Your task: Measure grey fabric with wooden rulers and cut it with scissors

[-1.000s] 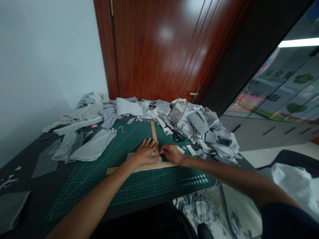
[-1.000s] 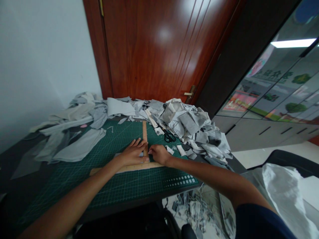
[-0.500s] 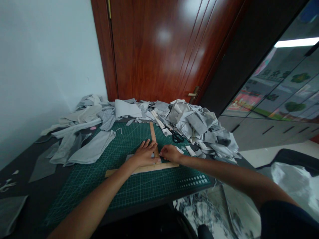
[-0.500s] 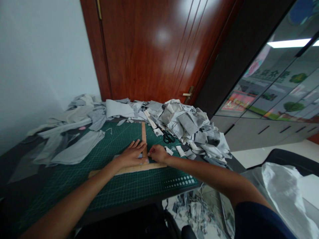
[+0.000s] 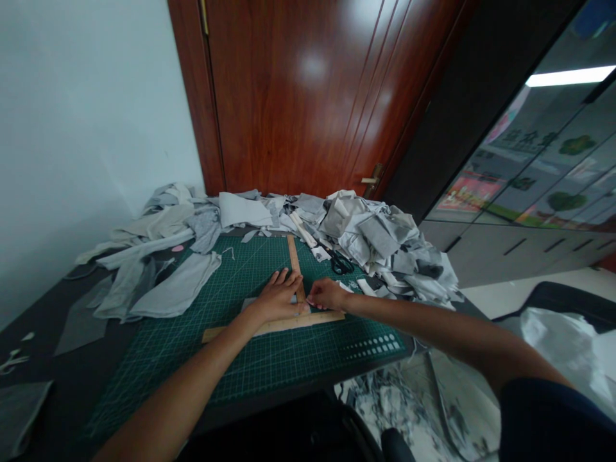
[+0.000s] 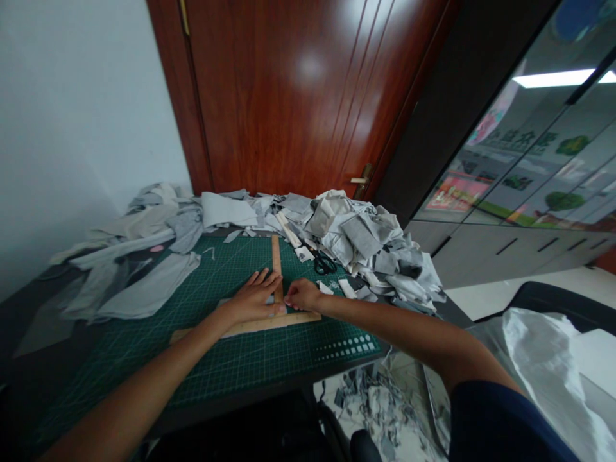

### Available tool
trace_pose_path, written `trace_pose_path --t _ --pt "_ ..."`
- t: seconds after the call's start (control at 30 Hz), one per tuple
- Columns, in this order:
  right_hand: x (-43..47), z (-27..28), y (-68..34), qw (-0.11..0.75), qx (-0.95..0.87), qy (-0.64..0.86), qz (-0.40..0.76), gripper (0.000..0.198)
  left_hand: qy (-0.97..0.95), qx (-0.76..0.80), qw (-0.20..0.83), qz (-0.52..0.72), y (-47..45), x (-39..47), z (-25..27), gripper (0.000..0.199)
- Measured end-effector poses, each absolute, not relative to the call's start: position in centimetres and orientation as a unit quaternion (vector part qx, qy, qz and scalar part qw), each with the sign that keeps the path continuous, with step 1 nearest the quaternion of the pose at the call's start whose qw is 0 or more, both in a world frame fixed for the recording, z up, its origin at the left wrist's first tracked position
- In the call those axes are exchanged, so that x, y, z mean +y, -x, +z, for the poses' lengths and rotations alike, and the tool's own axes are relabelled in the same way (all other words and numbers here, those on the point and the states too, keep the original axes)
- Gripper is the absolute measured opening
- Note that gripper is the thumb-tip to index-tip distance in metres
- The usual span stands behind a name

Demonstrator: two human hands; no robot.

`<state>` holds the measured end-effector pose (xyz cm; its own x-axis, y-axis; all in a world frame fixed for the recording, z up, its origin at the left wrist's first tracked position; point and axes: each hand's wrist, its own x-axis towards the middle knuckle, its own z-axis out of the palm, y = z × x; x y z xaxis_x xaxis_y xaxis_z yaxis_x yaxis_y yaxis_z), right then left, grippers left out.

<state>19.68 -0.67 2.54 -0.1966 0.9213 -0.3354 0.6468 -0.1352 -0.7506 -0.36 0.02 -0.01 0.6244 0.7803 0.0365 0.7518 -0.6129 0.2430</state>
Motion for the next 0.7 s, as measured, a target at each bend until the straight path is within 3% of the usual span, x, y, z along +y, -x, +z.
trace_pose_path --t 0.43,0.7 --pt "-1.6 3.8 -20.5 0.068 -0.666 0.56 0.489 0.015 -0.89 0.438 0.111 0.058 0.2 -0.2 0.4 0.1" --pt "-1.7 4.4 -19.8 0.064 -0.656 0.58 0.478 0.014 -0.891 0.434 0.112 0.064 0.3 -0.1 0.4 0.101"
